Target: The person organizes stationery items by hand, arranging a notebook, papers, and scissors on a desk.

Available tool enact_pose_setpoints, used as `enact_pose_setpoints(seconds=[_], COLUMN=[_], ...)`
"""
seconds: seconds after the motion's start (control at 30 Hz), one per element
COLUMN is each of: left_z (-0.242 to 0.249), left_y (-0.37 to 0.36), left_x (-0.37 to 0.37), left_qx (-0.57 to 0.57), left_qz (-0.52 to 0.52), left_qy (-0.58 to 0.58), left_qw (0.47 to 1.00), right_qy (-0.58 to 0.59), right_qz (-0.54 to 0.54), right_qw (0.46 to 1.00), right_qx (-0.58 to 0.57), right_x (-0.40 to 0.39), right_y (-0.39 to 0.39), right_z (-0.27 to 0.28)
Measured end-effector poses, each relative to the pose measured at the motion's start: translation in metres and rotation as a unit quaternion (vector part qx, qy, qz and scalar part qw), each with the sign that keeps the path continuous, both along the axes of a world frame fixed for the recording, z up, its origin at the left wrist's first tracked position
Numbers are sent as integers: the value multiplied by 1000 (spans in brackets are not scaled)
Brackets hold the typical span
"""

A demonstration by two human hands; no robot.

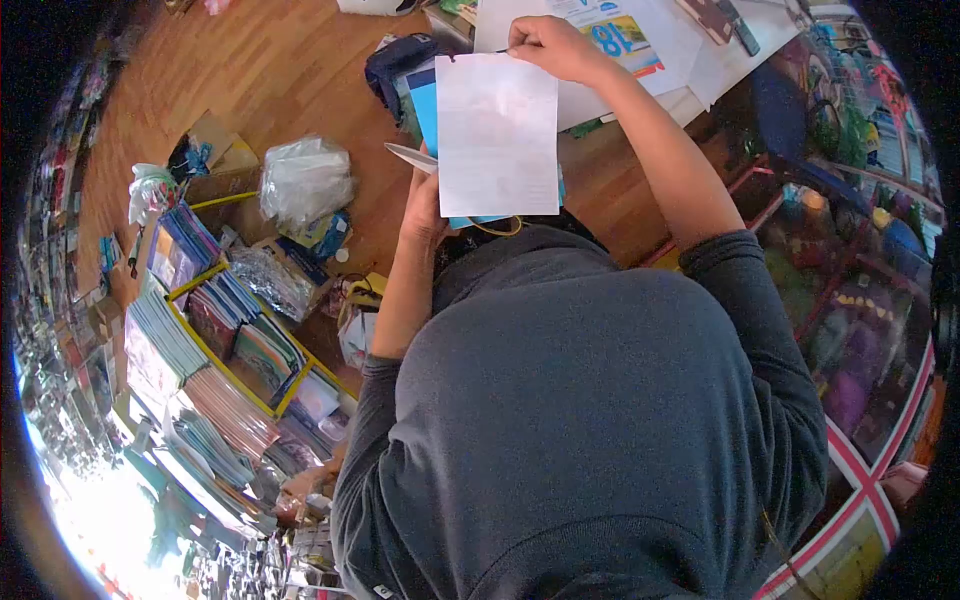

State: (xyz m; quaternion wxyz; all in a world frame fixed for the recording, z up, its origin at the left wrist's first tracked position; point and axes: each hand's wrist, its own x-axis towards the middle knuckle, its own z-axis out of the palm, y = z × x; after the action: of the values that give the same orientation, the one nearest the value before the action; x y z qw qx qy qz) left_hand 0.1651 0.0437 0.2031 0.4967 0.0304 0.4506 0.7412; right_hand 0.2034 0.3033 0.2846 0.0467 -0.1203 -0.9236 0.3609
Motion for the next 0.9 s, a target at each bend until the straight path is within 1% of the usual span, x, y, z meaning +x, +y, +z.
enact_pose_setpoints(seconds=[0.1, 0.17, 0.2, 0.23, 0.27, 0.3, 0.37, 0.43, 0.5, 0.53, 0.57, 0.6, 0.63, 0.67, 0.7, 0.77, 0.83, 0.9], left_z=[11, 16, 14, 12, 10, 11, 13, 12, 11, 11, 10, 5, -1, -7, -8, -9, 0, 4], left_y=[-5, -7, -9, -9, -9, -8, -6, -2, 0, 1, 2, 3, 5, 5, 6, 10, 14, 17], left_x=[4, 4, 5, 5, 5, 5, 4, 2, 2, 2, 0, -1, -3, -3, -3, -1, 0, 2], left_qx=[-4, -7, -10, -4, 2, 1, -31, -22, -14, -5, 5, 4, 22, 41, 38, 51, 53, 53], left_qz=[-5, 2, -2, 8, 17, 14, 36, 30, 26, 19, 14, 16, 5, -8, -7, -4, -6, -17], left_qy=[-2, 2, 3, -12, -27, -26, -28, -19, -9, -27, -44, -43, -48, -54, -55, -75, -64, -51], left_qw=[1000, 1000, 1000, 1000, 999, 1000, 998, 999, 1000, 999, 999, 999, 999, 998, 998, 996, 997, 997], right_qy=[30, 57, 58, 133, 206, 206, 81, 57, 131, 145, 145, 184, 220, 179, 179, 143, 143, 144], right_qz=[-38, -162, -166, -203, -238, -242, -301, -307, -277, -262, -261, -177, -89, -32, -32, 43, 48, 55], right_qw=[999, 980, 979, 966, 946, 945, 927, 928, 943, 951, 952, 966, 961, 973, 973, 969, 967, 947], right_qx=[11, -102, -104, -93, -80, -81, -208, -205, -127, -72, -74, 33, 140, 144, 141, 198, 208, 282], right_x=[7, 12, 16, 23, 29, 37, 60, 76, 88, 94, 98, 101, 105, 107, 108, 108, 107, 108], right_y=[-14, -26, -24, -20, -16, -19, -39, -54, -72, -78, -85, -91, -98, -110, -120, -133, -139, -138], right_z=[-3, 11, -7, -39, -57, -55, -45, -51, -48, -41, -29, -15, -1, 8, 10, 14, 9, -2])
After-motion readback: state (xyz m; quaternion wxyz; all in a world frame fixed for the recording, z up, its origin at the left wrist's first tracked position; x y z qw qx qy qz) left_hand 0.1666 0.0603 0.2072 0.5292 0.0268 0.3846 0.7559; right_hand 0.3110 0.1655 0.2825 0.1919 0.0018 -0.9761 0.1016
